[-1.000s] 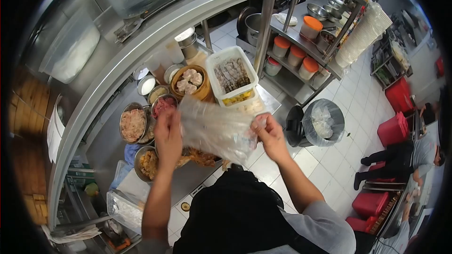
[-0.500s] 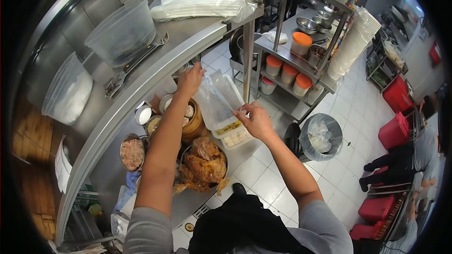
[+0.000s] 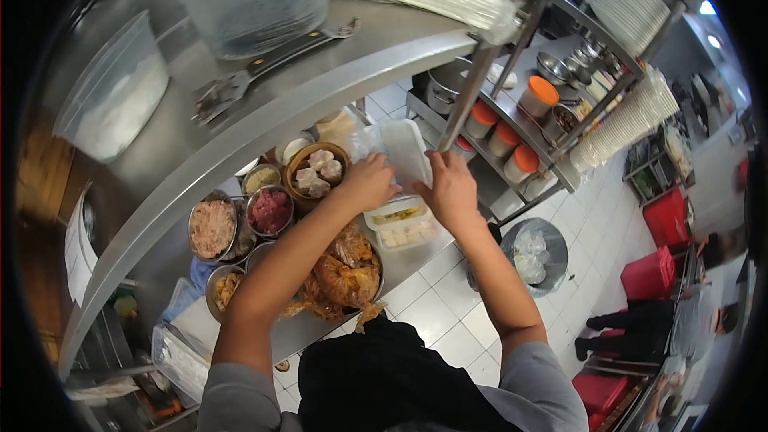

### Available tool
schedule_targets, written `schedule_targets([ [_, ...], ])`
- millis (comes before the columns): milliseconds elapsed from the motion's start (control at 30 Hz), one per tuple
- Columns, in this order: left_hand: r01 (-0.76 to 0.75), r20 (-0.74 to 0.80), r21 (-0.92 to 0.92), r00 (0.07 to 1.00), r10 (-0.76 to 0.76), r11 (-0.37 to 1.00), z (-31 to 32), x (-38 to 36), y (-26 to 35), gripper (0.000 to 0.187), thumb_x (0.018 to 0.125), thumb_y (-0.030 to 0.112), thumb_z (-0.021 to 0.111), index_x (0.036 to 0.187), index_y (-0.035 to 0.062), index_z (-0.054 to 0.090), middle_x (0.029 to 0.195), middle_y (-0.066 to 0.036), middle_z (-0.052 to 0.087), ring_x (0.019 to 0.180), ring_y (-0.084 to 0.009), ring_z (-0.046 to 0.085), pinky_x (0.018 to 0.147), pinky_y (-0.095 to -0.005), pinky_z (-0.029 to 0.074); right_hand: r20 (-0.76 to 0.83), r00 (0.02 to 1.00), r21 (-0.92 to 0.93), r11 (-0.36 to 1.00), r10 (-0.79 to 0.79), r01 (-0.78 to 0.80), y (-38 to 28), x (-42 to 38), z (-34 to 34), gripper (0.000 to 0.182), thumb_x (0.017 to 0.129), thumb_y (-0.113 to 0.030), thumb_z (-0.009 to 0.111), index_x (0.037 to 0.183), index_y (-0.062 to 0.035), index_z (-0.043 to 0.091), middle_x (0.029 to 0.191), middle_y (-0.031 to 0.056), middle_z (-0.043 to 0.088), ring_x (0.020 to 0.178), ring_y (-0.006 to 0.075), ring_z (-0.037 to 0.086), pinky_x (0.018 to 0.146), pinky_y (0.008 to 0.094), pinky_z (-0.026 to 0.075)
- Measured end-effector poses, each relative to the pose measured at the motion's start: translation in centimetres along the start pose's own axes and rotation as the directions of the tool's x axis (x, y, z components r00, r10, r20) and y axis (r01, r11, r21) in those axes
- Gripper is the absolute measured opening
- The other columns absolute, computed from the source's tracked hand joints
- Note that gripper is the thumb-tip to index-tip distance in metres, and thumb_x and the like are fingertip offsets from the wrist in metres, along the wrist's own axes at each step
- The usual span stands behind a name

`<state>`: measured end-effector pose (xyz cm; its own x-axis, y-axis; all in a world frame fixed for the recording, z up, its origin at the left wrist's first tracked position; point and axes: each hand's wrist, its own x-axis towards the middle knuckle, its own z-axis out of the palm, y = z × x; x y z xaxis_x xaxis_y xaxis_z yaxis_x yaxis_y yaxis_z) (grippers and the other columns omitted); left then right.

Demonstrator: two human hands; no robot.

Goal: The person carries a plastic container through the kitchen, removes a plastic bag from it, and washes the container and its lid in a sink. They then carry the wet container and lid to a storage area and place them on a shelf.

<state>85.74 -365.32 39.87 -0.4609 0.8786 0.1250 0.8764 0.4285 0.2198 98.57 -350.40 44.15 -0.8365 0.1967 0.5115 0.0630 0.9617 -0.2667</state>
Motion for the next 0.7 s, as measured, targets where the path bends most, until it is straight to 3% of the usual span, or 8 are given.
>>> schedule_targets([
  [67, 0.014, 0.002, -0.005, 1.000, -0.014, 1.000, 0.8, 0.0, 0.1, 0.051, 0.085, 0.038, 0.066, 0.118, 0.0000, 0.060, 0.126, -0.028, 0.050, 0.125, -0.0435, 0.045, 0.102, -0.0495, 0.041, 0.014, 0.999, 0.112, 0.992, -0.052, 0.050, -0.8, 1.8, -0.6, 0.043, 0.076, -0.017, 0.074, 0.114, -0.0038, 0.059, 0.104, 0.0171, 0.059, 0.102, 0.0353, 0.057, 0.083, 0.0435, 0.049],
  [133, 0.075, 0.004, 0.022, 0.997, -0.076, 0.997, 1.4, 0.2, 0.3, 0.052, 0.086, 0.040, 0.064, 0.117, -0.0025, 0.061, 0.136, -0.029, 0.043, 0.132, -0.0425, 0.038, 0.108, -0.0468, 0.035, 0.041, 0.947, 0.378, 0.882, -0.320, 0.282, -0.7, 3.9, 0.4, 0.033, 0.080, -0.010, 0.068, 0.110, -0.0013, 0.060, 0.102, 0.0175, 0.060, 0.099, 0.0375, 0.058, 0.084, 0.0429, 0.049],
  [167, 0.077, 0.003, 0.019, 0.997, -0.077, 0.997, 1.8, 0.4, 0.1, 0.052, 0.086, 0.040, 0.064, 0.117, -0.0025, 0.061, 0.136, -0.029, 0.043, 0.132, -0.0425, 0.038, 0.108, -0.0468, 0.035, 0.157, 0.940, 0.483, 0.854, -0.302, 0.193, -1.1, 4.6, 1.0, 0.029, 0.080, -0.005, 0.064, 0.108, 0.0004, 0.061, 0.102, 0.0186, 0.060, 0.099, 0.0394, 0.058, 0.086, 0.0432, 0.048],
  [267, 0.072, 0.048, 0.055, 0.996, -0.074, 0.996, 2.4, 0.9, -0.7, 0.062, 0.087, 0.044, 0.062, 0.125, -0.0051, 0.056, 0.144, -0.032, 0.034, 0.137, -0.0438, 0.031, 0.113, -0.0463, 0.030, 0.367, 0.811, 0.227, 0.890, -0.455, 0.397, 1.2, 5.8, 5.3, 0.027, 0.076, -0.005, 0.061, 0.103, -0.0038, 0.065, 0.103, 0.0151, 0.062, 0.100, 0.0344, 0.059, 0.086, 0.0416, 0.049],
  [300, 0.121, 0.135, 0.120, 0.981, -0.137, 0.985, 1.6, 1.0, -0.1, 0.068, 0.086, 0.046, 0.062, 0.129, -0.0065, 0.051, 0.146, -0.032, 0.032, 0.138, -0.0439, 0.030, 0.113, -0.0459, 0.029, 0.543, 0.753, 0.115, 0.921, -0.372, 0.372, 0.4, 6.4, 4.3, 0.027, 0.077, -0.007, 0.061, 0.103, -0.0027, 0.065, 0.106, 0.0166, 0.061, 0.104, 0.0337, 0.058, 0.089, 0.0421, 0.050],
  [333, 0.165, 0.219, 0.185, 0.954, -0.204, 0.969, 1.2, 0.9, 0.3, 0.074, 0.086, 0.047, 0.062, 0.133, -0.0080, 0.046, 0.147, -0.032, 0.030, 0.138, -0.0440, 0.029, 0.114, -0.0456, 0.027, 0.544, 0.748, 0.120, 0.917, -0.381, 0.380, 1.0, 6.4, 5.0, 0.027, 0.077, -0.007, 0.061, 0.103, -0.0027, 0.065, 0.106, 0.0166, 0.061, 0.104, 0.0337, 0.058, 0.089, 0.0421, 0.050],
  [500, 0.171, 0.149, 0.191, 0.968, -0.201, 0.967, 2.1, 1.1, 0.0, 0.085, 0.085, 0.049, 0.063, 0.139, -0.0102, 0.037, 0.148, -0.032, 0.029, 0.140, -0.0438, 0.027, 0.114, -0.0466, 0.026, 0.491, 0.788, 0.053, 0.915, -0.372, 0.399, 3.6, 5.0, 8.5, 0.056, 0.063, -0.015, 0.078, 0.113, 0.0008, 0.058, 0.120, 0.0185, 0.057, 0.116, 0.0367, 0.053, 0.100, 0.0398, 0.045],
  [700, 0.109, 0.146, 0.151, 0.981, -0.131, 0.983, -0.5, 0.7, 0.1, 0.076, 0.078, 0.045, 0.070, 0.134, -0.0016, 0.048, 0.137, -0.028, 0.043, 0.132, -0.0406, 0.039, 0.112, -0.0512, 0.027, 0.554, 0.747, 0.006, 0.899, -0.368, 0.439, 1.8, 5.8, 4.9, 0.041, 0.063, -0.017, 0.079, 0.100, -0.0047, 0.066, 0.107, 0.0131, 0.061, 0.109, 0.0336, 0.056, 0.089, 0.0421, 0.047],
])
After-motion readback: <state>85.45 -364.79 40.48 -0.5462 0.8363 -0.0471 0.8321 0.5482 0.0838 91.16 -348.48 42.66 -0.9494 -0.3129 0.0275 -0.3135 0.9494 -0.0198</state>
